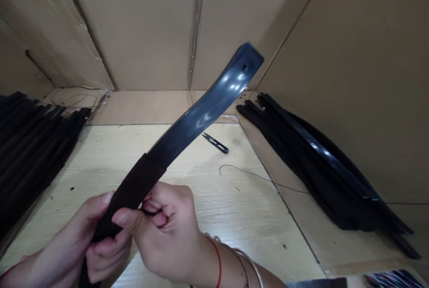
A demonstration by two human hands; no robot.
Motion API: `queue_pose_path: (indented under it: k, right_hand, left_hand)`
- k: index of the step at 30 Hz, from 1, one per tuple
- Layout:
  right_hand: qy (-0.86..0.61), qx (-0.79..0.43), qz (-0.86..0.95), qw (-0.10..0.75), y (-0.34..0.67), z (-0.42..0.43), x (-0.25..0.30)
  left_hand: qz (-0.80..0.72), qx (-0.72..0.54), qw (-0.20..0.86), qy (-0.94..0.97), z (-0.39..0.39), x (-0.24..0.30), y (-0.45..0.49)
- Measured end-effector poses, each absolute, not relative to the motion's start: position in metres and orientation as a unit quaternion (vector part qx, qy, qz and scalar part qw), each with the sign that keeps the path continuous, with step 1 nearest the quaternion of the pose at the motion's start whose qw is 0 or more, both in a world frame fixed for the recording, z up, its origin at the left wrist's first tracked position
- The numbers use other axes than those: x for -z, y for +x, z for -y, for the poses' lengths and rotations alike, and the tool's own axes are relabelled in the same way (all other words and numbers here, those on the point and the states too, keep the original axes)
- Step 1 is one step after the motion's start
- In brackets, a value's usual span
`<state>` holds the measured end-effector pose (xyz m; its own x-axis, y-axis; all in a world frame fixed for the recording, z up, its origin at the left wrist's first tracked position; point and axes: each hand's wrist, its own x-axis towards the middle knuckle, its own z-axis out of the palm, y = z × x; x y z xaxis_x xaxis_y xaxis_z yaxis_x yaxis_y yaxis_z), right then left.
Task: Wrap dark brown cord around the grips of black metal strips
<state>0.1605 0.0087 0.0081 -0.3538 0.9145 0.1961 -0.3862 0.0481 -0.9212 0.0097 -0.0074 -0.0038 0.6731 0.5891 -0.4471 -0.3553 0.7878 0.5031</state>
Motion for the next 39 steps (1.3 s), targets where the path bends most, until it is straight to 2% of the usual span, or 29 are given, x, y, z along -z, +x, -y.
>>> queue_pose_path:
  k: [7, 14, 20, 28, 32, 34, 39]
  right_hand:
    - [-0.297, -0.636, 0.495, 0.513, 0.157, -0.013, -0.006]
    - [-0.345, -0.564, 0.518, 0.543, 0.160, -0.027, -0.002]
    - [-0.251, -0.692, 0.480, 0.477, 0.160, -0.030, 0.003]
    - [-0.202, -0.694, 0.506, 0.471, 0.165, -0.032, 0.013]
    - [-0.254, -0.537, 0.639, 0.489, 0.165, -0.028, 0.008]
    - [-0.254, -0.496, 0.678, 0.479, 0.165, -0.025, 0.005]
    - [-0.278, -0.574, 0.663, 0.392, 0.168, -0.024, 0.007]
  left_hand:
    - [-0.309, -0.267, 0.885, 0.222, 0.001, 0.002, 0.007]
    - [-0.423, -0.340, 0.732, 0.413, -0.002, 0.000, 0.001]
    - [-0.268, -0.250, 0.902, 0.230, -0.002, 0.011, 0.002]
    - [-0.292, -0.323, 0.853, 0.289, -0.003, 0.011, 0.007]
    - [-0.270, -0.295, 0.874, 0.275, -0.001, 0.018, 0.004]
    - [-0.261, -0.285, 0.875, 0.291, -0.002, 0.019, 0.002]
    - [-0.220, -0.295, 0.880, 0.301, -0.007, 0.018, 0.004]
